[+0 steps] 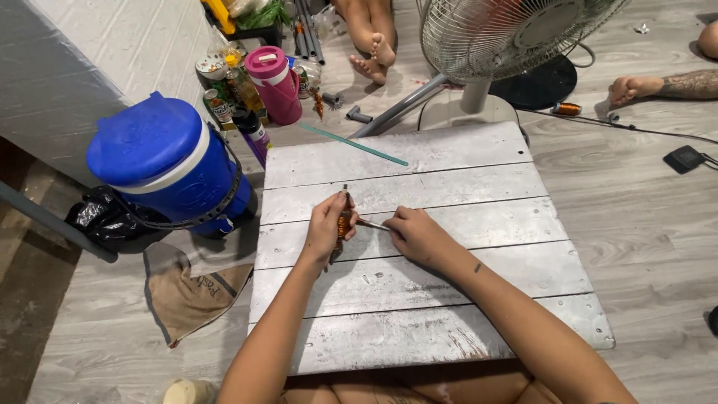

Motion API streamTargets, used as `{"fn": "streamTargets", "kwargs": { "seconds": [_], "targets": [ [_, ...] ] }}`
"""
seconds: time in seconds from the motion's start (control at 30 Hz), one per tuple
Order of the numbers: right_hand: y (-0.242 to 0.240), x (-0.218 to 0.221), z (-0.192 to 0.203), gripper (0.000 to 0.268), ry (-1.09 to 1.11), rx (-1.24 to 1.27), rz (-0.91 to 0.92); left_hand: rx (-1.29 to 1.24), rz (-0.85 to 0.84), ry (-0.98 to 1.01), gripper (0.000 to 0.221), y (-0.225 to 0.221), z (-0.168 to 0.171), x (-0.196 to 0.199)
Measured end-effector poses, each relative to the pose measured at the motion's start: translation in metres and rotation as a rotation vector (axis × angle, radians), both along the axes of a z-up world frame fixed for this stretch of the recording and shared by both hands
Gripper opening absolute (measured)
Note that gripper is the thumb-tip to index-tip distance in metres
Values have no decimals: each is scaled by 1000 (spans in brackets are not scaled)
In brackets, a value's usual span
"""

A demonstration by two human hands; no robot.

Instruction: Inspecting the copper windings of a motor armature using a small hand tool while sitting on the floor.

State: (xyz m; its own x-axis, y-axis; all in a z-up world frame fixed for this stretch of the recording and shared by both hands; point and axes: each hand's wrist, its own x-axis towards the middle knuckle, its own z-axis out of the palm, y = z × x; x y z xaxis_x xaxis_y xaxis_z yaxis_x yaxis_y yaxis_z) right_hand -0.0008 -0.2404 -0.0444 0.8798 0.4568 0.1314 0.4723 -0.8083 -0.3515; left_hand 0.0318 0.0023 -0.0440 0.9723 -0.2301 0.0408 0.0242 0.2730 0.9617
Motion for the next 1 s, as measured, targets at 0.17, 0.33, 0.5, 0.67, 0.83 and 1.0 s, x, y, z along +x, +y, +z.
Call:
{"fn": "streamTargets", "kwargs": {
  "seconds": [0.17, 0.33, 0.5, 0.67, 0.83, 1.0],
  "targets": [
    [-22, 17, -10, 25, -3, -25, -75, -13, 161, 36, 43, 8, 7, 2],
    [-52, 27, -9, 27, 40, -62, -205, -33, 230, 54, 43, 19, 1, 3],
    [-76, 29, -12, 29, 73, -92, -310, -49, 306, 65, 42, 31, 0, 13],
    [-90, 30, -14, 31, 97, -117, -412, -64, 384, 66, 41, 44, 2, 18],
    [-113, 27, -13, 35, 128, -155, -554, -92, 483, 69, 40, 54, 5, 24],
    [-140, 17, -12, 37, 148, -194, -667, -124, 551, 76, 39, 71, 6, 30]
  ]
}}
